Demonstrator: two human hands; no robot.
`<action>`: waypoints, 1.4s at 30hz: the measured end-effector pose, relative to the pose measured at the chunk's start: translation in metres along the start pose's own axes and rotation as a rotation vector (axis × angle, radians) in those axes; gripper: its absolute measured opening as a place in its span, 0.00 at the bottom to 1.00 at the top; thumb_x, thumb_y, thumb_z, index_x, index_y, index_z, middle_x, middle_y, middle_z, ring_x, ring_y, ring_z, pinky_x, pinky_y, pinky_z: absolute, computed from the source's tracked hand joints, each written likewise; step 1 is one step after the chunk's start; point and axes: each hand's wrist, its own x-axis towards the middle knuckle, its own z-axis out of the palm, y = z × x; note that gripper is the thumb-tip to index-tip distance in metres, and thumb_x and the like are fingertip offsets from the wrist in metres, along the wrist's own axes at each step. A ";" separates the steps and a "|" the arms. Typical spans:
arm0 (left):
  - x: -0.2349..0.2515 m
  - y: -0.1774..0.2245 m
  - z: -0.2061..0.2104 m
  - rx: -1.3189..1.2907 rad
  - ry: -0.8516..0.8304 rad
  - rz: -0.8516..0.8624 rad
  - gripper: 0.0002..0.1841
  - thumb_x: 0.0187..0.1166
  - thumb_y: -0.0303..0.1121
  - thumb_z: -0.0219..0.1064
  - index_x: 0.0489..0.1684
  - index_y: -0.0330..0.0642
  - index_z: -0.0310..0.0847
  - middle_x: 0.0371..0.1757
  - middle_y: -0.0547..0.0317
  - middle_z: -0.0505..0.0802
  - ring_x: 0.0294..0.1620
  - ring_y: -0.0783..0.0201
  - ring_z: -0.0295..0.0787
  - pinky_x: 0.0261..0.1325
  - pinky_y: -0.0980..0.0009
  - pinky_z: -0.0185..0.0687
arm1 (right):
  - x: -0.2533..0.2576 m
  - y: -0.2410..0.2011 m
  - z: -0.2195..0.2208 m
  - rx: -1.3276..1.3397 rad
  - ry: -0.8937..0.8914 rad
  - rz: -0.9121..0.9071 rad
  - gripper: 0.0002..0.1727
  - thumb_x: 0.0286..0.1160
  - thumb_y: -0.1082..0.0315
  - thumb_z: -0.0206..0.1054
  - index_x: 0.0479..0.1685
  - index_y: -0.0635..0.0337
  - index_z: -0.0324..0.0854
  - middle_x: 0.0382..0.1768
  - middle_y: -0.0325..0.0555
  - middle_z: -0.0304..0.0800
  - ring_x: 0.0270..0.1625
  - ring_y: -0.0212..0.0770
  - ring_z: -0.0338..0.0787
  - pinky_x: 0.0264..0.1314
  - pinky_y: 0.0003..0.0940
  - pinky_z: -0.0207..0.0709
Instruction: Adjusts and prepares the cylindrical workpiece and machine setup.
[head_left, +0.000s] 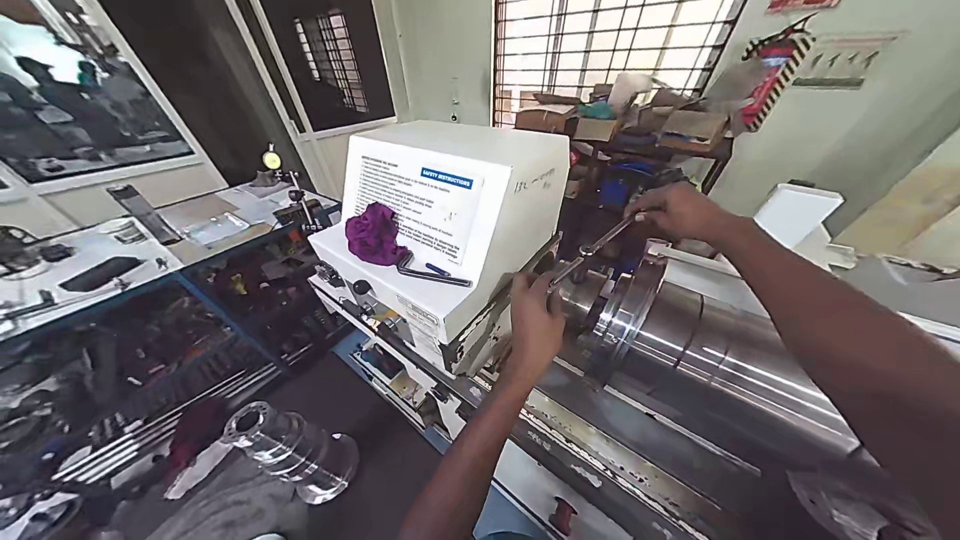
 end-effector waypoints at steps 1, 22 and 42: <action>0.004 0.002 0.004 0.023 -0.014 0.009 0.14 0.84 0.27 0.66 0.65 0.37 0.86 0.59 0.38 0.86 0.55 0.48 0.88 0.58 0.53 0.87 | -0.003 0.005 0.000 -0.028 0.008 0.017 0.13 0.78 0.82 0.64 0.51 0.62 0.92 0.54 0.61 0.93 0.62 0.64 0.90 0.72 0.67 0.74; 0.061 0.006 0.037 -0.183 -0.109 -0.062 0.09 0.81 0.31 0.71 0.47 0.31 0.87 0.35 0.46 0.93 0.30 0.57 0.91 0.40 0.58 0.91 | -0.005 0.053 -0.016 -0.048 -0.040 0.092 0.12 0.78 0.77 0.66 0.55 0.63 0.91 0.58 0.66 0.90 0.66 0.69 0.86 0.73 0.72 0.71; 0.075 -0.020 0.047 -0.618 -0.120 -0.186 0.09 0.84 0.24 0.65 0.54 0.28 0.86 0.33 0.54 0.92 0.27 0.68 0.89 0.34 0.73 0.89 | -0.151 -0.046 -0.035 -0.082 0.022 0.220 0.22 0.82 0.51 0.66 0.30 0.61 0.89 0.26 0.53 0.88 0.33 0.56 0.89 0.38 0.65 0.75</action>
